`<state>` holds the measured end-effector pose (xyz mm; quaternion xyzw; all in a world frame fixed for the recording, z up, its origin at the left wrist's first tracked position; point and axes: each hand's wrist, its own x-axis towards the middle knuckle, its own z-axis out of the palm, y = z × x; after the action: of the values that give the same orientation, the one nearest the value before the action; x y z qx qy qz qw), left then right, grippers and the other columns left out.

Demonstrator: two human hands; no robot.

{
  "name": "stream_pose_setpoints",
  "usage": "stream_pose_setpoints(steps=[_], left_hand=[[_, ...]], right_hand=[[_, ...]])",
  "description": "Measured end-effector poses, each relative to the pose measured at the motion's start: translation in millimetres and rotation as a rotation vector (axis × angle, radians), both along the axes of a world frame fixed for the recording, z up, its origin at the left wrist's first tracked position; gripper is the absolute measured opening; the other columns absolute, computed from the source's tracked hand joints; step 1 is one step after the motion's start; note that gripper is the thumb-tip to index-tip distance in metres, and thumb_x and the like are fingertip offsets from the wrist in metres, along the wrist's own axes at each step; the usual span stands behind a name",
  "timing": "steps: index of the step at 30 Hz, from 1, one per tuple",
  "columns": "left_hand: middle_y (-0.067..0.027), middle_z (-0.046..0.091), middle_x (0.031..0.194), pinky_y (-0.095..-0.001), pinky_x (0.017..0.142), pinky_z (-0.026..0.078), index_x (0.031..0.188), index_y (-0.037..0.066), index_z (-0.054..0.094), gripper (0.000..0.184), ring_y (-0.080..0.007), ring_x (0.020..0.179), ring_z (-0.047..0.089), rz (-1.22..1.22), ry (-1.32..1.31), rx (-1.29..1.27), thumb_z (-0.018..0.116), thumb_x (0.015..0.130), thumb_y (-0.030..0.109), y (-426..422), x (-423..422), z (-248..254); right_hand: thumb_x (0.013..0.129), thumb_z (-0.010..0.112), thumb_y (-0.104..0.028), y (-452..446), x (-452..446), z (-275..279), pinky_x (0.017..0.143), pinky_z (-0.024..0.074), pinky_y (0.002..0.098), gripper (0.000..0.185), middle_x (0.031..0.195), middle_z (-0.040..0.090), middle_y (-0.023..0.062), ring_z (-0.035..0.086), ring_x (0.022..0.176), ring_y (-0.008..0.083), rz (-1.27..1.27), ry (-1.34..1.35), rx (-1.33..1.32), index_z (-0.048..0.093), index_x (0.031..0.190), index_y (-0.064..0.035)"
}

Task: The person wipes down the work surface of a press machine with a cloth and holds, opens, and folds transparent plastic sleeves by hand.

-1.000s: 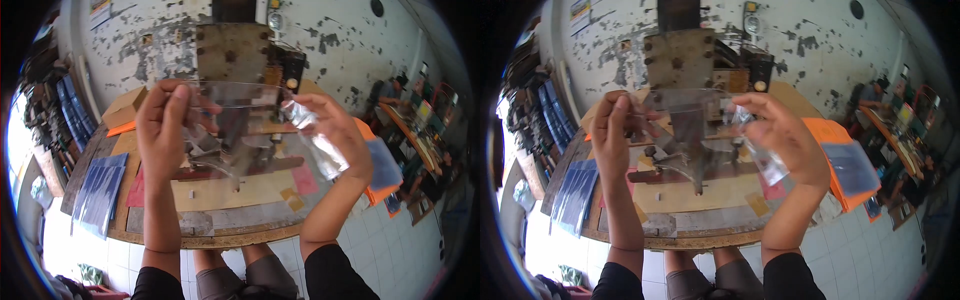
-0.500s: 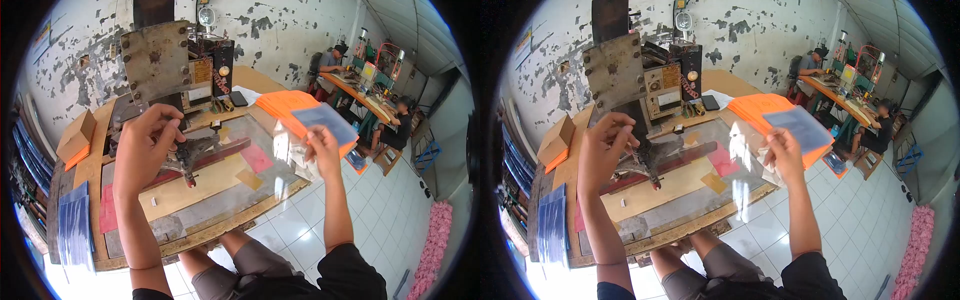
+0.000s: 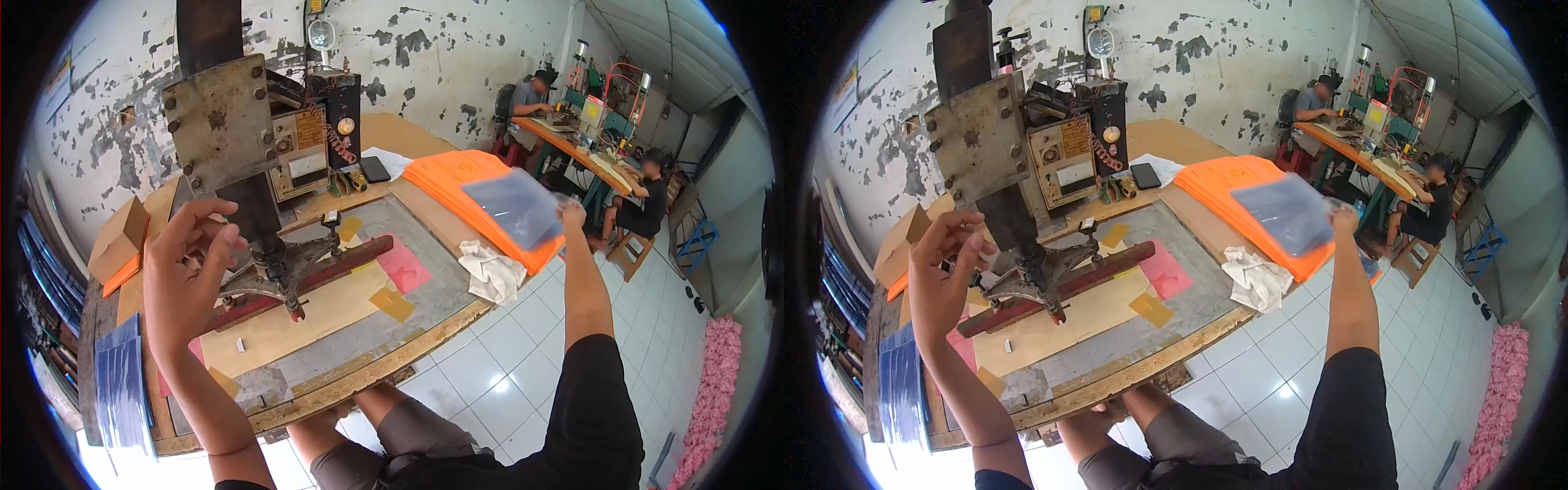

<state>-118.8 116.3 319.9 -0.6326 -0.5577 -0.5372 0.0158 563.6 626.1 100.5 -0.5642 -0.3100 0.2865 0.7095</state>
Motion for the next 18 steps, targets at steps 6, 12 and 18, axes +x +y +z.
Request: stream_pose_setpoints(steps=[6, 12, 18], left_hand=[[-0.0074, 0.076, 0.085, -0.0273, 0.07, 0.056, 0.122, -0.002, 0.073, 0.021, -0.0112, 0.079, 0.073, 0.028, 0.032, 0.001, 0.069, 0.102, 0.003, 8, -1, -3], [-0.0065, 0.075, 0.088, -0.0285, 0.074, 0.059, 0.126, -0.002, 0.071, 0.022, -0.0117, 0.083, 0.073, 0.046, 0.079, -0.07, 0.066, 0.106, 0.005, 7, 3, -2], [-0.0066, 0.076, 0.087, -0.0268, 0.072, 0.056, 0.123, -0.001, 0.073, 0.021, -0.011, 0.079, 0.072, 0.027, 0.106, -0.036, 0.07, 0.102, 0.004, 10, 6, -5]], right_hand=[[0.112, 0.049, -0.005, -14, 14, -21, 0.058, 0.0603, 0.0354, 0.023, 0.106, 0.078, 0.015, 0.078, 0.073, 0.0258, -0.021, -0.219, -0.024, 0.06, 0.133, -0.0056], [0.114, 0.057, -0.016, -13, 11, -15, 0.057, 0.0579, 0.0348, 0.029, 0.107, 0.075, 0.0144, 0.075, 0.068, 0.0244, -0.05, -0.138, 0.087, 0.055, 0.143, -0.0081], [0.11, 0.053, -0.005, 15, 15, -35, 0.057, 0.0582, 0.0361, 0.039, 0.127, 0.068, 0.0203, 0.076, 0.072, 0.0256, 0.02, -0.131, 0.095, 0.048, 0.149, -0.0103]])
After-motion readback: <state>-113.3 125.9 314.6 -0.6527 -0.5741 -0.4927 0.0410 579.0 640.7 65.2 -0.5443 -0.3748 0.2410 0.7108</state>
